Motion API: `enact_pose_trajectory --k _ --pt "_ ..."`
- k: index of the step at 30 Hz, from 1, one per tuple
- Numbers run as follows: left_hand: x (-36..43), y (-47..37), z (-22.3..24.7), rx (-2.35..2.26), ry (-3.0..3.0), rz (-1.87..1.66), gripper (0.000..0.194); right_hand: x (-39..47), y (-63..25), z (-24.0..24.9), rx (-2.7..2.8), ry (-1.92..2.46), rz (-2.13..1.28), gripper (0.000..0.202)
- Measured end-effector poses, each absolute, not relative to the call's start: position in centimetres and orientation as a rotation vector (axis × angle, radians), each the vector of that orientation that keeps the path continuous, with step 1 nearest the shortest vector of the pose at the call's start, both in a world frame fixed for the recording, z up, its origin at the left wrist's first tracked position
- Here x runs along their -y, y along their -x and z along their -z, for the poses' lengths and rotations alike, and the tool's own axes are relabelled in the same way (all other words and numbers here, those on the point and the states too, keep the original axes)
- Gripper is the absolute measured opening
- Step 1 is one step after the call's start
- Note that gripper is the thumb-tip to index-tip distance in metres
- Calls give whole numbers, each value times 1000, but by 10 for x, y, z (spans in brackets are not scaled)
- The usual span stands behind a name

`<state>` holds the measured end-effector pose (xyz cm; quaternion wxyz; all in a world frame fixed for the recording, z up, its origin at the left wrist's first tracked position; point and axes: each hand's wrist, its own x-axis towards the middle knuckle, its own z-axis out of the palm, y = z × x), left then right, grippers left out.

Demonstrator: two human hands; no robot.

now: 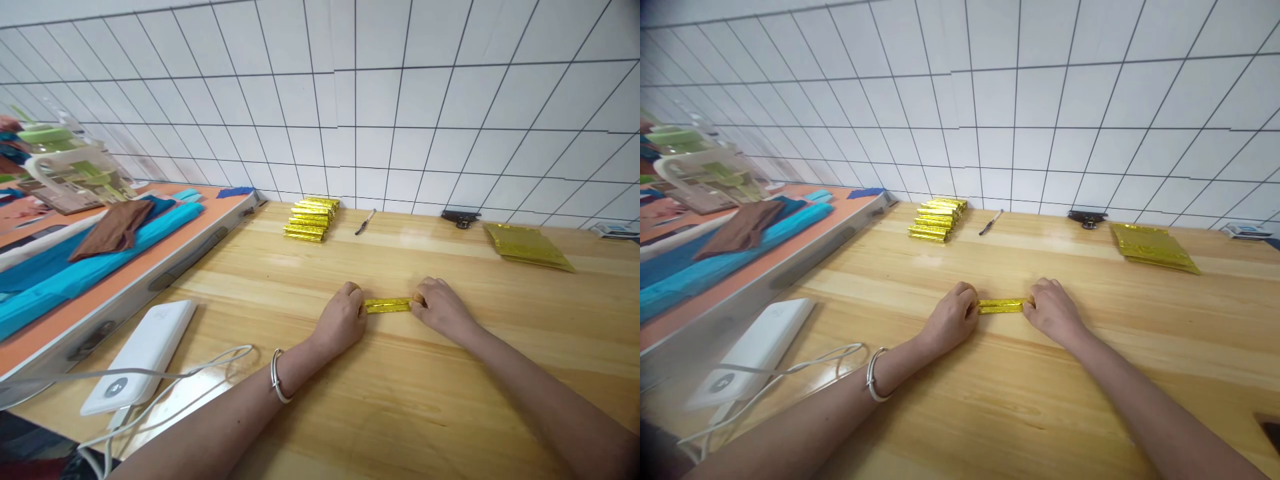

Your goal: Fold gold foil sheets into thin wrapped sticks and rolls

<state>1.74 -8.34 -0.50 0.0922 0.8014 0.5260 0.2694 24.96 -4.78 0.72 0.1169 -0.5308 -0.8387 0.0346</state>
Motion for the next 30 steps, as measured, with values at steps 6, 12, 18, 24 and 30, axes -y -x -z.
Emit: enact_pose_trajectory --k 6,12,18,24,30 --pt "84 -17 5 -1529 -2435 -728 14 50 -249 -8 2464 1561 -100 18" --pt "87 -15 -6 -1365 -2708 -444 27 56 -249 1 2349 1598 -65 10" --pt "94 -14 -18 -1281 -2910 -168 28 62 -250 5 2287 1510 -64 6" --pt "99 -14 -22 -1282 -2893 -214 27 79 -242 2 2508 1322 296 27" --pt "107 -8 -20 -1257 -2845 -231 48 90 -242 5 2760 1114 22 48"
